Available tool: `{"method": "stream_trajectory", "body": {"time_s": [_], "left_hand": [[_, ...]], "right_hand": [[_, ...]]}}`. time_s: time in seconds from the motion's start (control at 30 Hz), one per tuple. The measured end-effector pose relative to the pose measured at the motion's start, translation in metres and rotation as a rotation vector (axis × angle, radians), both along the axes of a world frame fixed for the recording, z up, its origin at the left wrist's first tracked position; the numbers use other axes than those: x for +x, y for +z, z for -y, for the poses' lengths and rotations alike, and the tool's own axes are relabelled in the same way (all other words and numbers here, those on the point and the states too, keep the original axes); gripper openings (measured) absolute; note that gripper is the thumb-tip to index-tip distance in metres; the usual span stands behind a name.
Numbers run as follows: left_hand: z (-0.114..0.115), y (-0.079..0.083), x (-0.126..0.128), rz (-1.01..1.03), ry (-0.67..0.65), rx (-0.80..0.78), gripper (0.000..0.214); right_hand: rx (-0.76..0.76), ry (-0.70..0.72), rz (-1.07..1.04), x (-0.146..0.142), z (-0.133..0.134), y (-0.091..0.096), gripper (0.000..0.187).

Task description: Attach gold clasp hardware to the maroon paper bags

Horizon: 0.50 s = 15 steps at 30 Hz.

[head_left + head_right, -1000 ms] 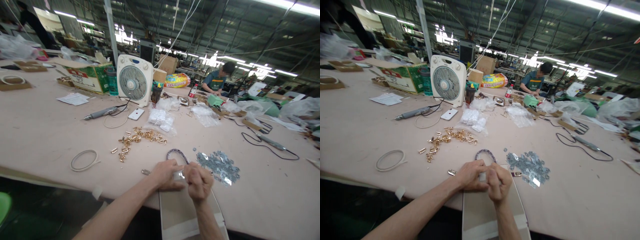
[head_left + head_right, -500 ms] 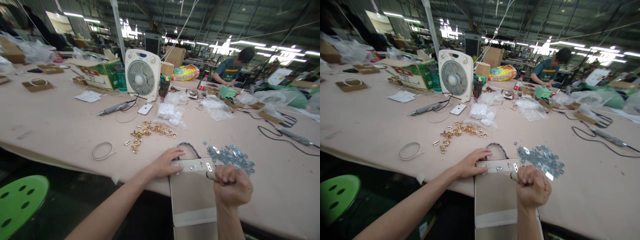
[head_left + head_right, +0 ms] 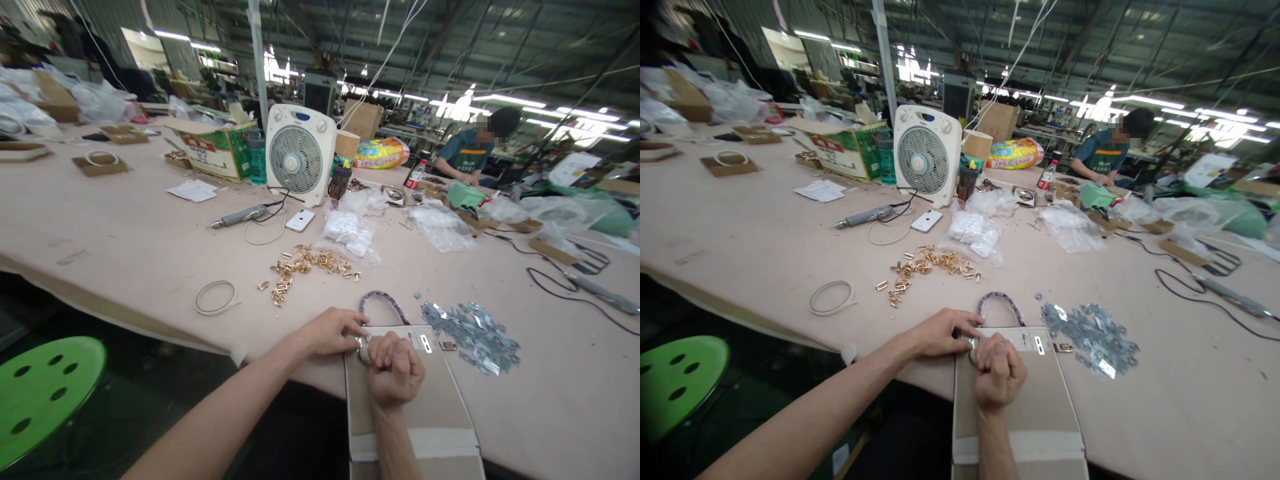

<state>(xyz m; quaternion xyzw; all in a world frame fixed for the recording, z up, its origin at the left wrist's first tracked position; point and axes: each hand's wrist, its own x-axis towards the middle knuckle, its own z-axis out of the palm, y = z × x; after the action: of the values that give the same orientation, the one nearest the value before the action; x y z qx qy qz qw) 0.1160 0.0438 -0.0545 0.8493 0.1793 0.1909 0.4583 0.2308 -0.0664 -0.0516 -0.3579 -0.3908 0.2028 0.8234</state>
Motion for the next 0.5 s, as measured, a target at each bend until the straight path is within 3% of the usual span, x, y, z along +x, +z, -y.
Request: {"method": "stream_trajectory", "body": {"time_s": [0.33, 0.5], "left_hand": [[-0.003, 0.001, -0.004, -0.027, -0.045, -0.038, 0.039], [0.001, 0.006, -0.005, 0.023, -0.081, -0.003, 0.027]], "right_hand": [[-0.058, -0.093, 0.358, -0.003, -0.006, -0.015, 0.039], [-0.262, -0.143, 0.477, -0.003, -0.023, -0.007, 0.045]]}}
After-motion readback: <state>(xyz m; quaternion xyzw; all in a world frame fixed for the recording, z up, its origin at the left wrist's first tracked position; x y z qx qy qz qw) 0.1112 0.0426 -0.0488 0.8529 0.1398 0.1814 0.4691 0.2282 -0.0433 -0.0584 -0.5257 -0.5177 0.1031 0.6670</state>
